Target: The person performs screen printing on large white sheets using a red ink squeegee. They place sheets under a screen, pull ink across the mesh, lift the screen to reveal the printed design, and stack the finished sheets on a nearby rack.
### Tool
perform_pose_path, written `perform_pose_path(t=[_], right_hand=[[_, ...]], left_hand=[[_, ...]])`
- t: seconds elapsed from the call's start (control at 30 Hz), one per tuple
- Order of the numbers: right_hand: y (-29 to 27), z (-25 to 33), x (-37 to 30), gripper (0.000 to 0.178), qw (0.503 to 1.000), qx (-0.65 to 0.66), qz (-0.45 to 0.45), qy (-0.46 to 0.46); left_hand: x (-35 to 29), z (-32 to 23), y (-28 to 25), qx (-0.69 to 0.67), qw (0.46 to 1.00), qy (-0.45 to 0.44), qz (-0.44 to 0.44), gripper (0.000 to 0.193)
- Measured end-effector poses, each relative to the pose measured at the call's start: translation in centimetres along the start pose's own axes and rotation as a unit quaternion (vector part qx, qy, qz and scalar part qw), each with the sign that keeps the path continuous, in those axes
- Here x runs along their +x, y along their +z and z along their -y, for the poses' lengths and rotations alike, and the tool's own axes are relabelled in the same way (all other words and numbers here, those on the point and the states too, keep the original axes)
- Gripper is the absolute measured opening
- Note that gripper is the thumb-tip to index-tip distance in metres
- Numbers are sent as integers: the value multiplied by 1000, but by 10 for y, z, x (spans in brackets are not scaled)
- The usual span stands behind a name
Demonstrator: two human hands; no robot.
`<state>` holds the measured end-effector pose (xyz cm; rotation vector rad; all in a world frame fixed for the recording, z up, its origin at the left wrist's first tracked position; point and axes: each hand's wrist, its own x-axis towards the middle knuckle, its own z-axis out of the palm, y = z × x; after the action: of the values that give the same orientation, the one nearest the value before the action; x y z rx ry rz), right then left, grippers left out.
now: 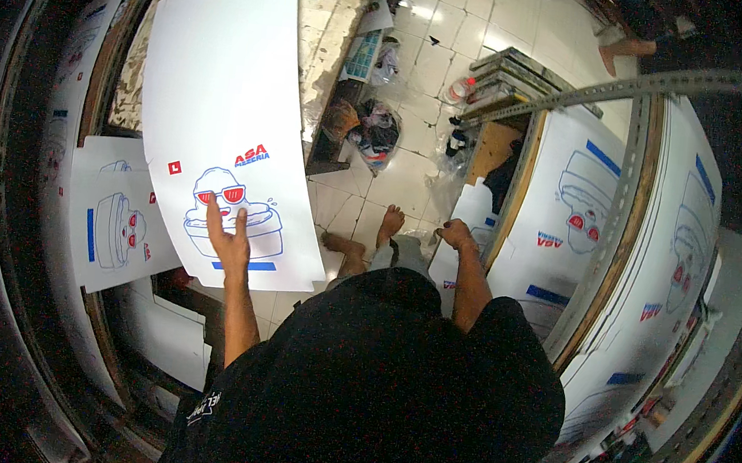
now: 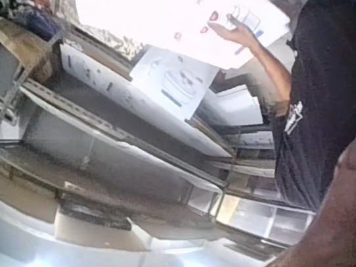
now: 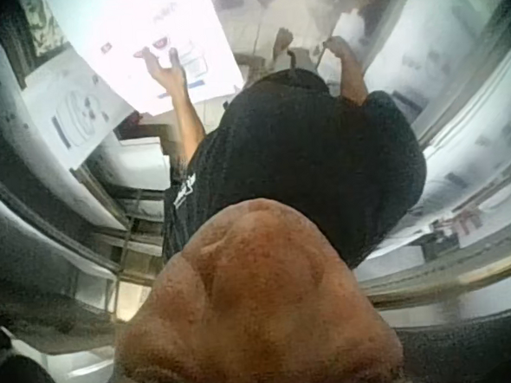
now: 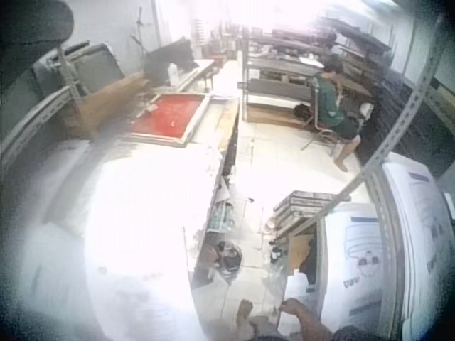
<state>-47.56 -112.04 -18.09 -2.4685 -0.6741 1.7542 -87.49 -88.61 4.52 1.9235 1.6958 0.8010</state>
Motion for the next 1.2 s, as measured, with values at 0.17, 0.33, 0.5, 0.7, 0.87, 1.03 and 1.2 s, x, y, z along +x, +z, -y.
perform_pose_path(t=[0.17,0.33,0.5,0.7,0.87,1.03,1.2], right_hand=[[-60,20,18,55,999,15,0,-43],[-123,56,29,42,989,5,-97,-108],[-198,96,78,32,979,101,-86,-155],[-275,114,205,41,975,128,-55,-173],[-354,167,212,33,989,65,-64,-115],[-417,180,240,33,983,96,-89,-125],[-471,170,275,36,975,73,-130,-164]], left_hand=[[25,-45,13,-39,999,-5,-17,62],[68,-65,27,-55,998,24,-36,62],[115,-93,61,-89,993,-19,-78,59],[197,-128,155,-108,986,-30,-120,54],[259,-172,237,-142,982,-88,-93,55],[342,-236,308,-287,949,-127,-36,56],[402,-272,351,-328,934,-137,-24,57]])
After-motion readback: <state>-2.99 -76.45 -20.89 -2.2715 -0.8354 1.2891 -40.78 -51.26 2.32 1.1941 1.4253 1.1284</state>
